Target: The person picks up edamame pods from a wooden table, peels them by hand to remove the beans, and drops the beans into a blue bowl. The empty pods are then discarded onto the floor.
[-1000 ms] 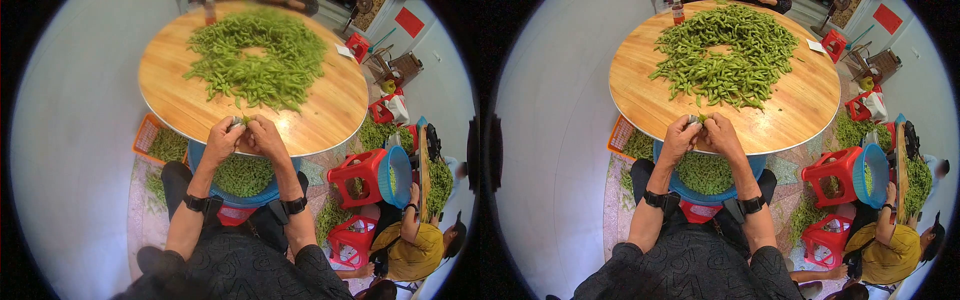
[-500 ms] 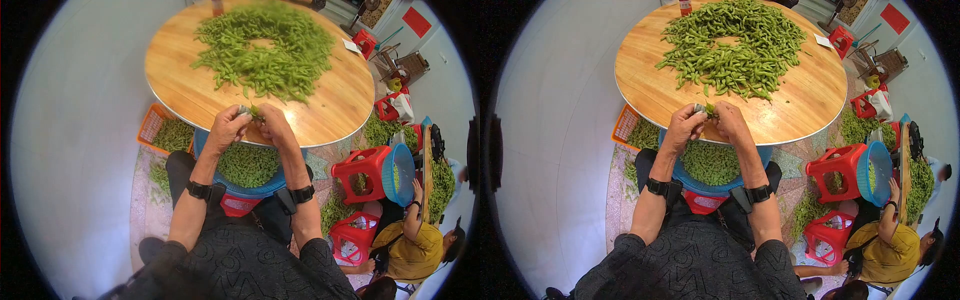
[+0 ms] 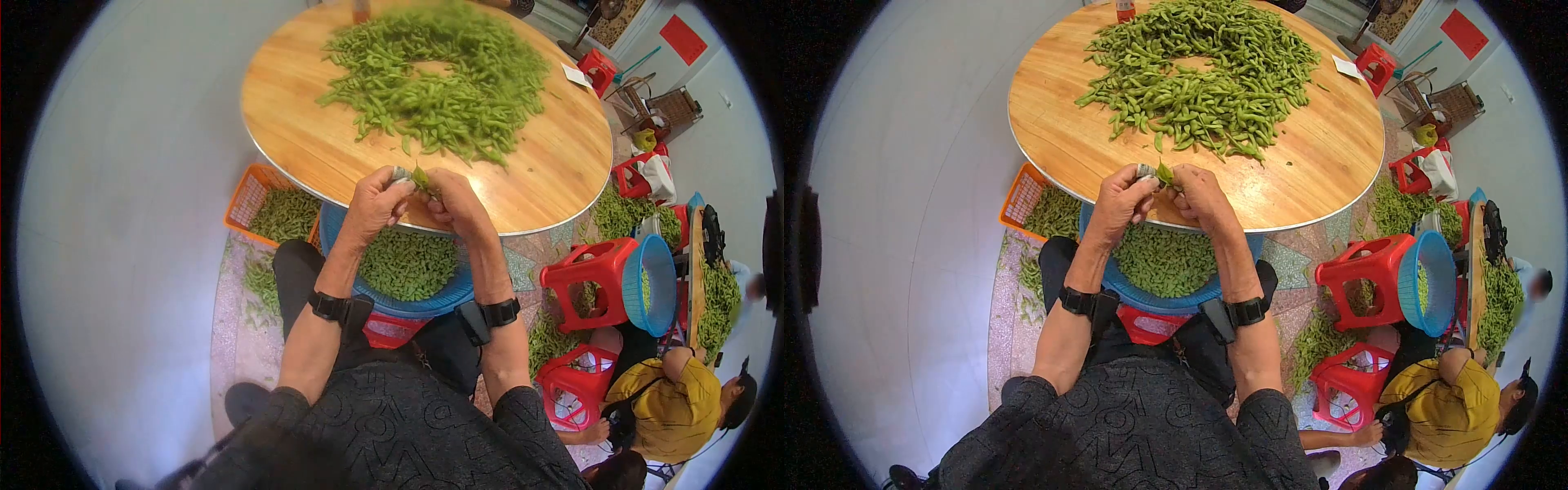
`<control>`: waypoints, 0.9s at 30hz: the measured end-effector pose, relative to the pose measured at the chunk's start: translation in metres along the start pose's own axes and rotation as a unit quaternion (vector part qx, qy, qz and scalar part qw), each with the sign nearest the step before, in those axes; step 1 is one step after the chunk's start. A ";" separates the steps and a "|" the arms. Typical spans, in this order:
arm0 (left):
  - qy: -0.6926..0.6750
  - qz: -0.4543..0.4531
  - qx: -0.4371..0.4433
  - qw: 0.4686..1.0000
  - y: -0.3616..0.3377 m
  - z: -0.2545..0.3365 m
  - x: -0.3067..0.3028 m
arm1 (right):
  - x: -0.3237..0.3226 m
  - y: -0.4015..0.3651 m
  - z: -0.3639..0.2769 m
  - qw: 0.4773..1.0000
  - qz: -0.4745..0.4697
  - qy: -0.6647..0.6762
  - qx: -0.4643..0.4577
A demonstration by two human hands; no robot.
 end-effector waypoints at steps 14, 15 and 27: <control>-0.033 0.114 0.040 0.992 -0.036 0.031 -0.048 | 0.001 -0.030 0.006 0.995 -0.043 -0.085 -0.012; -0.025 0.155 0.058 0.986 -0.043 0.039 -0.065 | 0.003 -0.037 0.005 0.992 -0.066 -0.101 -0.028; 0.180 0.375 0.000 0.909 -0.052 -0.053 -0.326 | 0.004 -0.083 -0.008 0.948 -0.118 -0.229 -0.189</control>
Point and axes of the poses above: each hand's wrist, its own y-axis towards the middle knuckle, its own x-axis out of the palm, z = x × y, the point moved 8 cm from there along y, towards the middle knuckle, and after that the axes turned 10 degrees about z, right-handed, at the moved point
